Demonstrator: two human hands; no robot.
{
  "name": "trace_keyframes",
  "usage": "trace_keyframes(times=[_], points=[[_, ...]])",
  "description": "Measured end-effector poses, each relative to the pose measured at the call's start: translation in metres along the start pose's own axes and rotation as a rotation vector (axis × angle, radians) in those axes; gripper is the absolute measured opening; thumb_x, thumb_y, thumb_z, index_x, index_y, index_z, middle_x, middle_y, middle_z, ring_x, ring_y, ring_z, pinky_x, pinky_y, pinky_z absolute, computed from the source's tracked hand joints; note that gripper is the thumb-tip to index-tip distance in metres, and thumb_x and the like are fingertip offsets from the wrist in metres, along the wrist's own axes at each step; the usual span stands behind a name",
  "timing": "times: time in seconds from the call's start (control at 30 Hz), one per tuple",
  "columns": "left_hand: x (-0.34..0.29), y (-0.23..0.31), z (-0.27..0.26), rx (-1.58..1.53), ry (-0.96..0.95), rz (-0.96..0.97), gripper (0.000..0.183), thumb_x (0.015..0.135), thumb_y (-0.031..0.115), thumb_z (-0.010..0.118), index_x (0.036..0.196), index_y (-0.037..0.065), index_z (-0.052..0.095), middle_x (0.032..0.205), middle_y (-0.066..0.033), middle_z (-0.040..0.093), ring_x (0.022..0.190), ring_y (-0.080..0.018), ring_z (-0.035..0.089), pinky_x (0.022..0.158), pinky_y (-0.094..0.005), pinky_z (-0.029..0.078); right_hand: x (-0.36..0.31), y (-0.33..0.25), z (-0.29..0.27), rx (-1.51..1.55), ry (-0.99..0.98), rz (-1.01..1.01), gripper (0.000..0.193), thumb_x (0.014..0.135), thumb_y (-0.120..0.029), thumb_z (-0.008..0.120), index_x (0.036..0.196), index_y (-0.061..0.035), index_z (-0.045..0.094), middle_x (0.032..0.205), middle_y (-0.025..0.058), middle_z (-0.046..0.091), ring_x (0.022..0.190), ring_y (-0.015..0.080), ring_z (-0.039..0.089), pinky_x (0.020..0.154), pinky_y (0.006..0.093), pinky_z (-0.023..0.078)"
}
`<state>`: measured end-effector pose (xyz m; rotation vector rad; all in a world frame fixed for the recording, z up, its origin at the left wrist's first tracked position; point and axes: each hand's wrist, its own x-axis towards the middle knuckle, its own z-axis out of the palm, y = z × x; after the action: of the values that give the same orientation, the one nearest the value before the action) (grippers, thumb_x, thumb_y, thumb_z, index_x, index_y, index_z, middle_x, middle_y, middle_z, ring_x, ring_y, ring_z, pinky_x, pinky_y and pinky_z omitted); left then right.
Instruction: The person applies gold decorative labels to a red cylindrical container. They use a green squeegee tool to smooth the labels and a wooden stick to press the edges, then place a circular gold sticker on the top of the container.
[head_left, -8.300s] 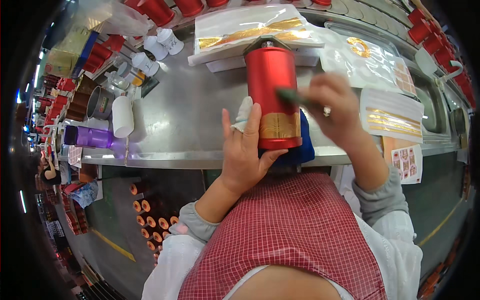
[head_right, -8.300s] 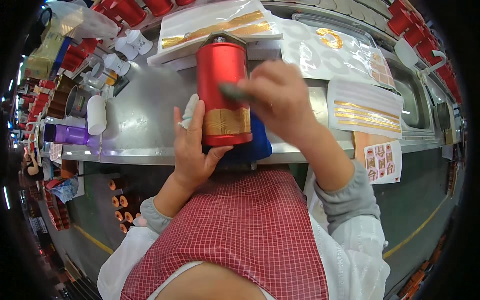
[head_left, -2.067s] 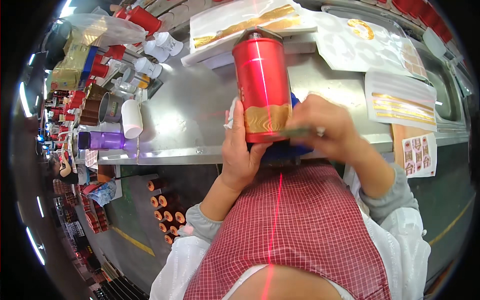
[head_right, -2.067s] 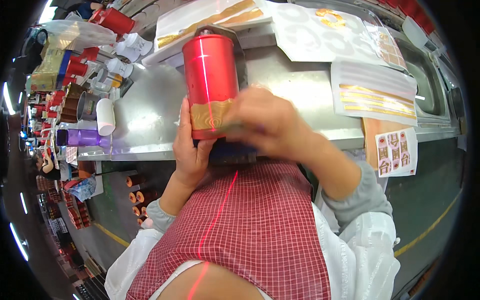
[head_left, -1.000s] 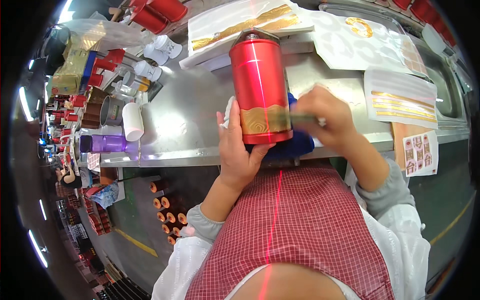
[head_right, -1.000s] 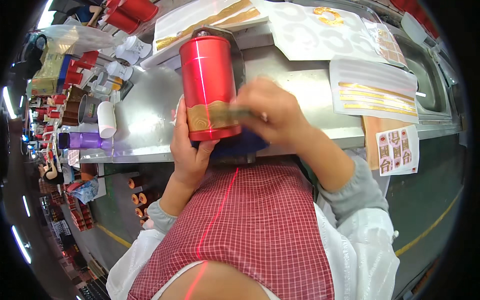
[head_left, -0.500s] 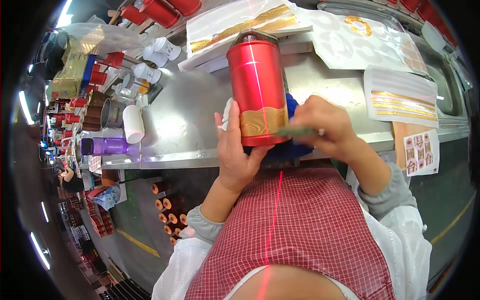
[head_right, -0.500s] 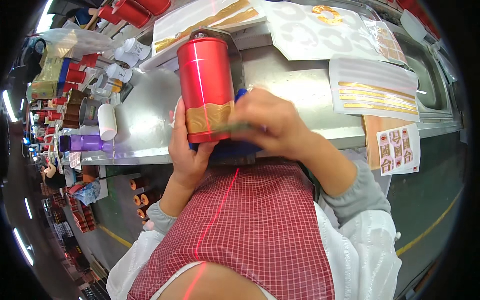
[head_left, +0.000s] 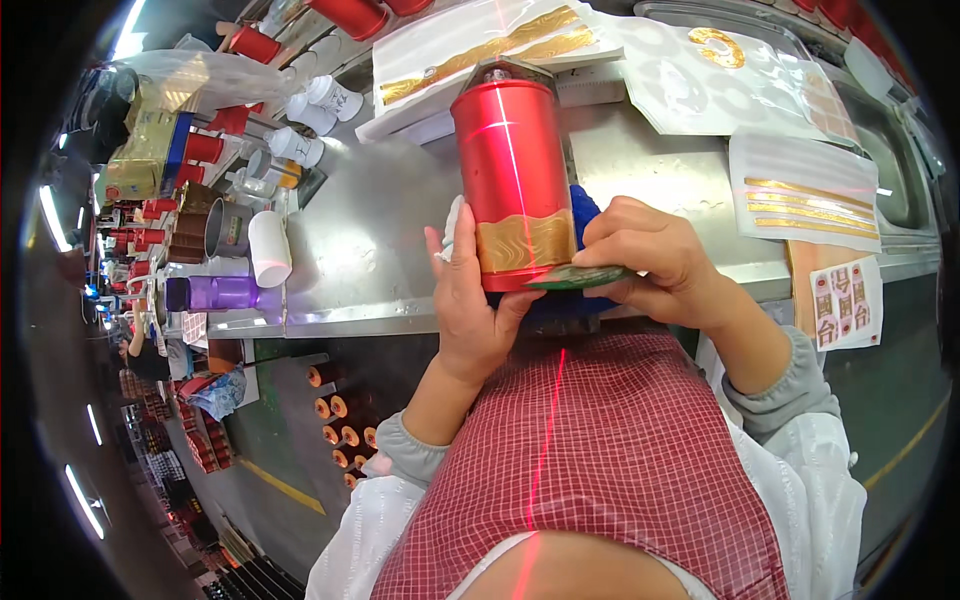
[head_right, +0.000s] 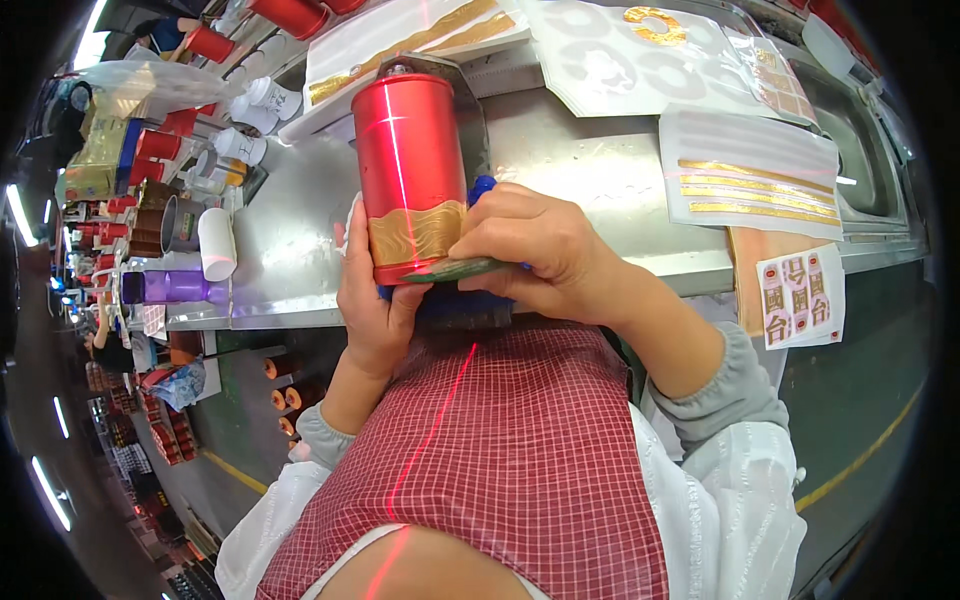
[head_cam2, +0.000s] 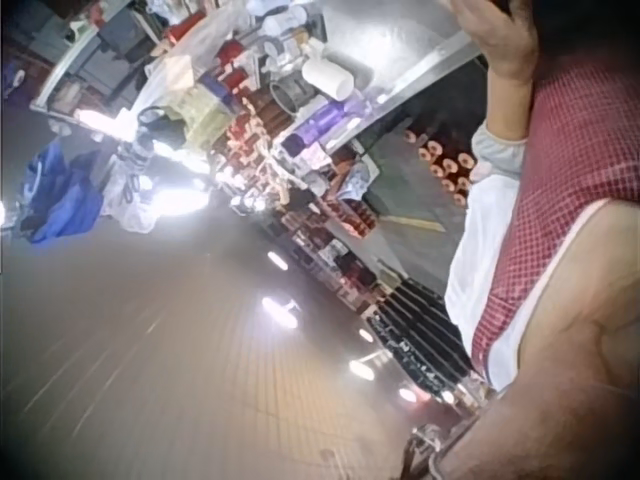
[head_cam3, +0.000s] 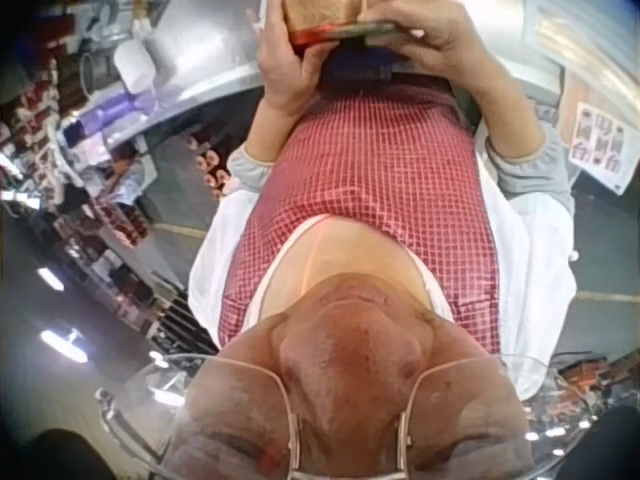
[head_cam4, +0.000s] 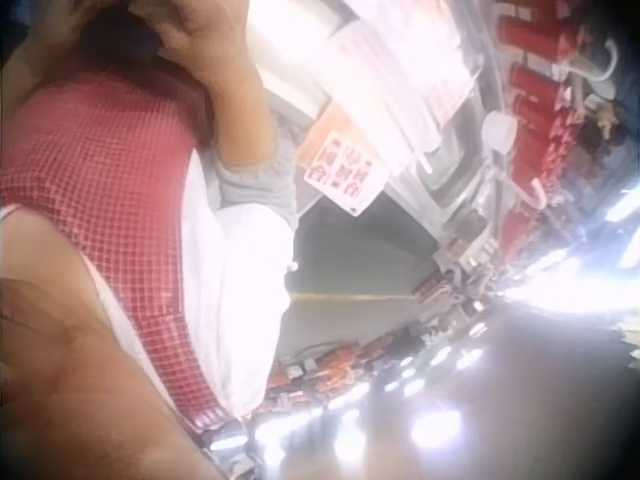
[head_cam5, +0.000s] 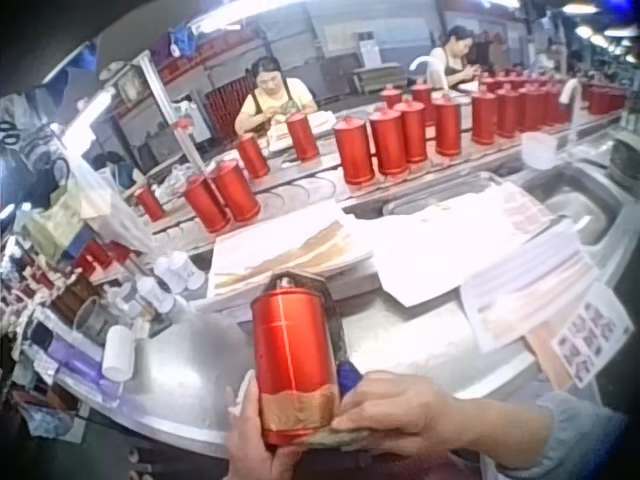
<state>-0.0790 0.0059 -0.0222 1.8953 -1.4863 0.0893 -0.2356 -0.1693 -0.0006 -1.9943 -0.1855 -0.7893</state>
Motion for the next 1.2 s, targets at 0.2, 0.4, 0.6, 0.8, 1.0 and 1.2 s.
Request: trace_keyframes(times=[0.2, 0.4, 0.6, 0.8, 1.0, 1.2], points=[[-0.004, -0.002, -0.002, -0.113, -0.056, -0.072, 0.096, 0.088, 0.059, 0.054, 0.143, -0.012, 0.022, 0.143, -0.0296, 0.038, 0.13, -0.0428, 0.042, 0.111, -0.0606, 0.016, 0.003, 0.013, 0.001, -0.208, 0.095, -0.018, 0.019, 0.076, -0.008, 0.073, 0.093, -0.005, 0.066, 0.085, 0.0078, 0.063, 0.083, 0.0267, 0.059, 0.075, 0.0354, 0.047], [-0.001, 0.0, -0.001, 0.044, -0.02, 0.02, 0.096, 0.088, 0.056, 0.056, 0.144, -0.012, 0.02, 0.143, -0.0273, 0.039, 0.13, -0.0414, 0.044, 0.112, -0.0604, 0.015, 0.012, 0.021, 0.0, -0.165, 0.172, 0.018, 0.02, 0.074, -0.01, 0.075, 0.091, -0.0059, 0.066, 0.083, 0.0075, 0.062, 0.082, 0.0266, 0.059, 0.075, 0.0363, 0.047], [-0.006, -0.005, 0.004, -0.148, -0.006, -0.066, 0.095, 0.088, 0.054, 0.057, 0.144, -0.012, 0.02, 0.141, -0.0262, 0.042, 0.13, -0.0407, 0.044, 0.112, -0.0603, 0.014, 0.018, 0.024, -0.003, -0.27, 0.267, 0.059, 0.021, 0.071, -0.01, 0.077, 0.089, -0.007, 0.065, 0.084, 0.0077, 0.062, 0.082, 0.0268, 0.06, 0.074, 0.0357, 0.047], [0.001, 0.007, 0.004, -0.014, 0.053, 0.051, 0.095, 0.087, 0.053, 0.06, 0.145, -0.011, 0.021, 0.141, -0.0259, 0.043, 0.13, -0.0407, 0.044, 0.112, -0.06, 0.014, 0.009, 0.024, -0.007, -0.172, 0.152, 0.097, 0.016, 0.076, -0.011, 0.075, 0.088, -0.007, 0.065, 0.083, 0.0085, 0.062, 0.082, 0.0279, 0.059, 0.073, 0.0367, 0.048], [-0.003, -0.003, 0.003, -0.111, 0.006, -0.033, 0.093, 0.088, 0.054, 0.058, 0.144, -0.011, 0.023, 0.142, -0.0269, 0.04, 0.128, -0.0409, 0.045, 0.113, -0.0585, 0.016, 0.004, 0.005, 0.0, -0.085, 0.081, 0.036, 0.016, 0.075, -0.009, 0.073, 0.09, -0.0056, 0.066, 0.084, 0.0081, 0.062, 0.08, 0.0274, 0.058, 0.072, 0.0362, 0.046], [-0.008, -0.006, 0.002, -0.118, -0.018, -0.062, 0.091, 0.089, 0.052, 0.059, 0.144, -0.011, 0.022, 0.141, -0.0268, 0.042, 0.128, -0.0411, 0.045, 0.112, -0.0578, 0.017, 0.004, -0.002, 0.001, -0.003, -0.018, 0.0, 0.021, 0.073, -0.008, 0.074, 0.092, -0.0046, 0.066, 0.086, 0.008, 0.063, 0.083, 0.0267, 0.059, 0.073, 0.0353, 0.046]])
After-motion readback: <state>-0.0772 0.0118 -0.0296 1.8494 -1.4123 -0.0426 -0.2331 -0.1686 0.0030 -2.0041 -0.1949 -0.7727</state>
